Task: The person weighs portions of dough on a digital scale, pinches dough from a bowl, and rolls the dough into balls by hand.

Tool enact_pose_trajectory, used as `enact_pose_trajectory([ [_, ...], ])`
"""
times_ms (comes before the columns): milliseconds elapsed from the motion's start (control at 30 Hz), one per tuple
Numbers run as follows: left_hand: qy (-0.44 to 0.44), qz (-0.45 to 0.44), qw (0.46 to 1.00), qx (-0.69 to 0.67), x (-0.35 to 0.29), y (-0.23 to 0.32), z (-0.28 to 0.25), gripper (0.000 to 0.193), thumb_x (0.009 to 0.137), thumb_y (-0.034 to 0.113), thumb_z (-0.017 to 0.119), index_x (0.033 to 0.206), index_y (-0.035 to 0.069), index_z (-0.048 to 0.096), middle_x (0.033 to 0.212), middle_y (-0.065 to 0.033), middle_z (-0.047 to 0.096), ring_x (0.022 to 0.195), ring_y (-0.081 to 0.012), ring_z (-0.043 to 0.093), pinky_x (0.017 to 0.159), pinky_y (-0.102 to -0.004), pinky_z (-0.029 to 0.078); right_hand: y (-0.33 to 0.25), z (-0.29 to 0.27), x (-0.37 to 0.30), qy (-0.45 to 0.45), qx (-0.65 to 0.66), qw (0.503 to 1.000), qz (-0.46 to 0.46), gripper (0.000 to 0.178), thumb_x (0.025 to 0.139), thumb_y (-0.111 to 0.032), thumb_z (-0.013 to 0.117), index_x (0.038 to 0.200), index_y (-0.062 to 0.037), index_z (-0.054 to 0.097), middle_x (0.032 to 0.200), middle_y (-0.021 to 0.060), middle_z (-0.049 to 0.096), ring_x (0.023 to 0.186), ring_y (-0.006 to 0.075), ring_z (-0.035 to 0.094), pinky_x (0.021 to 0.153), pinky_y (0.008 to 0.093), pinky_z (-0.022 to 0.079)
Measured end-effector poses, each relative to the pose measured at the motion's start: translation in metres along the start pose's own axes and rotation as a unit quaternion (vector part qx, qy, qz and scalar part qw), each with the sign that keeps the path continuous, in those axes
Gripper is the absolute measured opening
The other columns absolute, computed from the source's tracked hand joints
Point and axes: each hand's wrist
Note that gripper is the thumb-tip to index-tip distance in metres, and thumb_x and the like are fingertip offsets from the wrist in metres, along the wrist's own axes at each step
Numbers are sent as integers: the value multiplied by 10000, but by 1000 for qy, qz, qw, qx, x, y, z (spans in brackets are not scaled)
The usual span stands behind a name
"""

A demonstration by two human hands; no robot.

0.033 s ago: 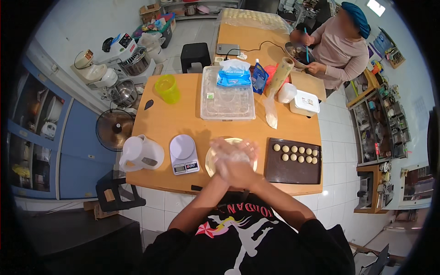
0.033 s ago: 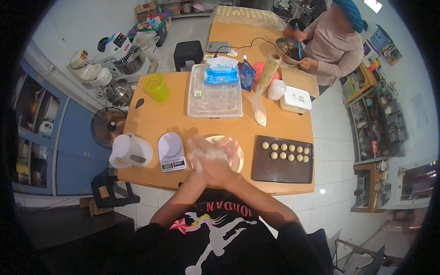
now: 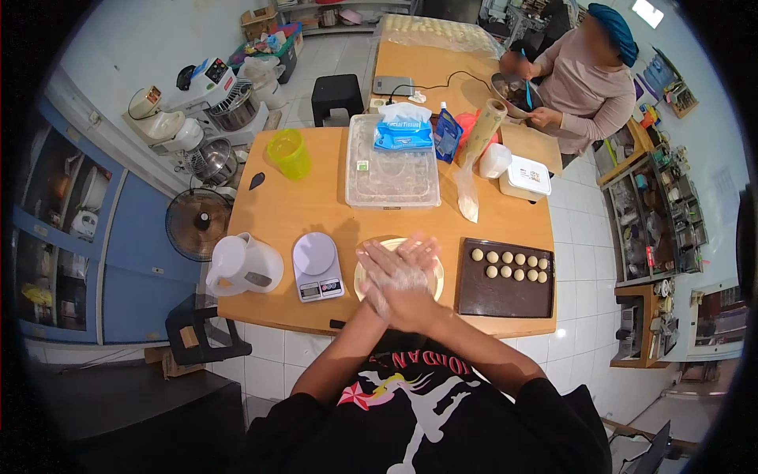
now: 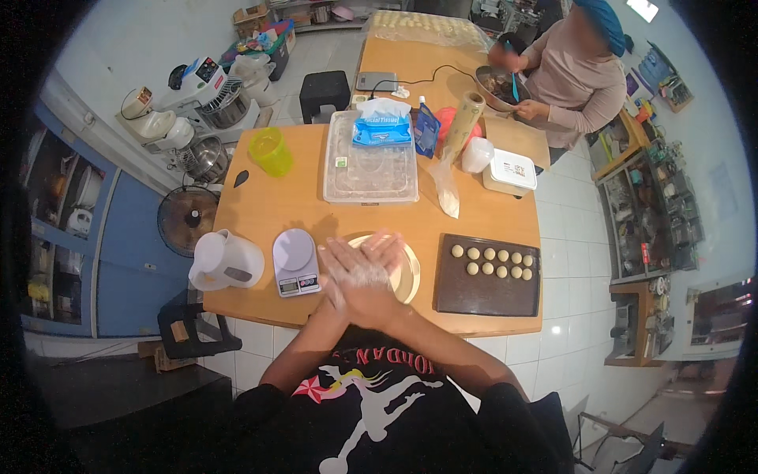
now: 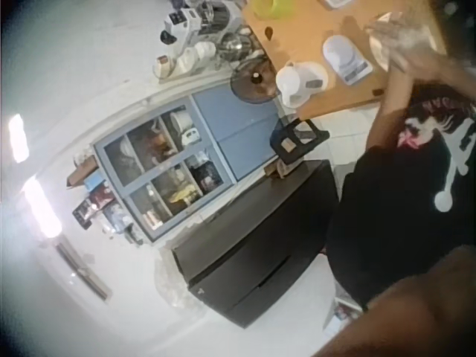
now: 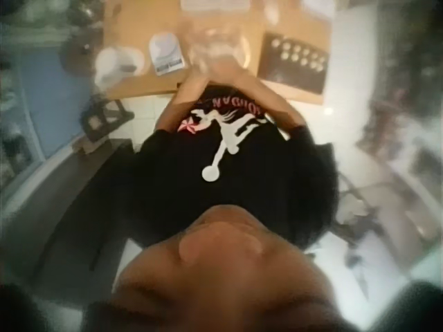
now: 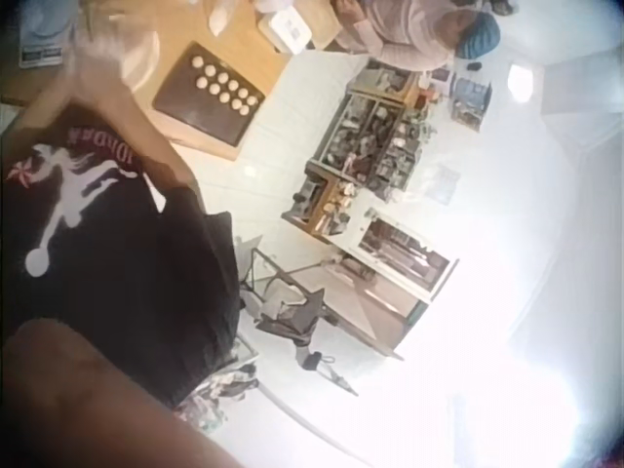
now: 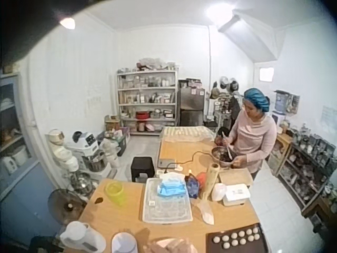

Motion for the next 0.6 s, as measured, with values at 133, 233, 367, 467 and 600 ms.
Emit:
enact_pose_trajectory([
  [133, 94, -51, 990, -89, -13, 23, 34, 869, 894, 695, 314, 1460, 38, 264, 1502, -191, 286, 1388, -346, 291, 1138, -463, 240, -1, -1, -3, -10, -16, 999, -25, 526, 909, -339, 472, 1374, -94, 463, 1439, 227, 384, 1368, 385, 313, 1120, 592, 124],
  [233, 53, -34, 996, -63, -17, 0, 19, 867, 882, 703, 342, 1442, 42, 299, 1457, -191, 363, 1354, -340, 351, 1124, -474, 268, -6, 5, 10, -7, 27, 1000, -5, 542, 922, -367, 447, 1390, -96, 446, 1454, 228, 363, 1373, 387, 306, 1123, 585, 122],
  [367, 57, -54, 991, -105, -6, 9, 16, 882, 840, 742, 393, 1399, 59, 372, 1438, -205, 377, 1311, -342, 396, 1109, -475, 282, 14, 21, 14, -39, 496, 863, 94, 519, 956, -359, 397, 1376, -59, 454, 1413, 237, 416, 1354, 395, 334, 1113, 548, 178],
  [467, 150, -76, 976, -141, -11, 10, 32, 942, 817, 779, 380, 1411, 50, 325, 1427, -257, 358, 1322, -376, 375, 1095, -508, 285, 19, -13, 27, 27, 188, 977, -99, 533, 987, -320, 341, 1435, -32, 360, 1419, 217, 419, 1375, 383, 309, 1127, 459, 218],
  [600, 22, -47, 995, -85, -1, 9, 1, 931, 846, 755, 334, 1439, 41, 270, 1462, -236, 315, 1349, -372, 335, 1098, -522, 275, -34, -4, 2, -41, 203, 971, -122, 441, 973, -283, 404, 1302, -11, 515, 1370, 244, 462, 1301, 404, 407, 1097, 511, 264],
])
Point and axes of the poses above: each hand's wrist, its own x-axis towards the middle knuckle, its own z-axis out of the palm, y = z × x
